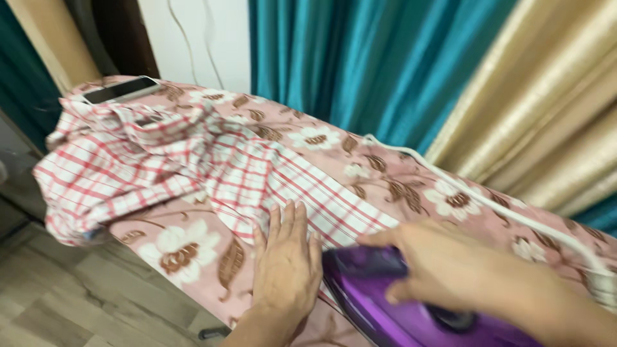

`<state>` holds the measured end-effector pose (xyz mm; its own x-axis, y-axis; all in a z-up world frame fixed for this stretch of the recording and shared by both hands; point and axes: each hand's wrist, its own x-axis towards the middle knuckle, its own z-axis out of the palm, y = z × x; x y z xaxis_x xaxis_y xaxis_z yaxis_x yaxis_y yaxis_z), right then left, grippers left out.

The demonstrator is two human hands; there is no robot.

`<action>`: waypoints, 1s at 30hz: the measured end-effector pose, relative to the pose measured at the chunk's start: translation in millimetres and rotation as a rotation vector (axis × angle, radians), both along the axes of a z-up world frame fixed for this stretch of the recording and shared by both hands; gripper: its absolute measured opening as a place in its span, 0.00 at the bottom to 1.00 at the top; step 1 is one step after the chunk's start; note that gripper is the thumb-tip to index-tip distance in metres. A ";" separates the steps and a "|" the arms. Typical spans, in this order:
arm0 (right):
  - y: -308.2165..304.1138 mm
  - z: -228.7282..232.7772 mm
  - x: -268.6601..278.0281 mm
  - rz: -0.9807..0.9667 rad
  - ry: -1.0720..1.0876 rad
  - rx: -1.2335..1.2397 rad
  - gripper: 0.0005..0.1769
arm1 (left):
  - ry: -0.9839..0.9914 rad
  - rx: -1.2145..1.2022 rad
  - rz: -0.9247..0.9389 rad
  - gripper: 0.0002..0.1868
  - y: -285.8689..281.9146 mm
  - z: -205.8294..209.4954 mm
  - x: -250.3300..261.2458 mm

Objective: The person irons a plaid shirt on an ironing board, smoothing the sleeves and main body panels using a purple iron and then spreading the shirt flat to continue.

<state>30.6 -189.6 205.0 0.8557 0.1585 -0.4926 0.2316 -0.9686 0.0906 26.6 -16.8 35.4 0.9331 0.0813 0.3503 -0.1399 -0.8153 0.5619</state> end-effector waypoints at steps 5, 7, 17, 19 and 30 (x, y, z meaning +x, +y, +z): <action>-136.0 -13.4 -43.6 0.171 0.100 0.123 0.44 | 0.124 0.149 -0.010 0.38 -47.2 -3.2 -32.7; -175.1 -24.1 -52.6 0.278 0.117 0.327 0.40 | 0.136 0.237 0.025 0.38 -52.1 -6.6 -42.5; -104.1 -10.8 26.2 -0.017 -0.230 -0.102 0.45 | 0.152 0.236 0.202 0.39 -54.3 -10.7 -57.7; -71.2 -3.0 56.7 0.121 -0.288 0.007 0.45 | 0.146 0.227 0.209 0.39 -54.3 -8.6 -57.5; -65.6 15.8 35.0 0.450 -0.045 0.120 0.48 | 0.150 0.271 0.259 0.41 -32.0 -20.3 -46.9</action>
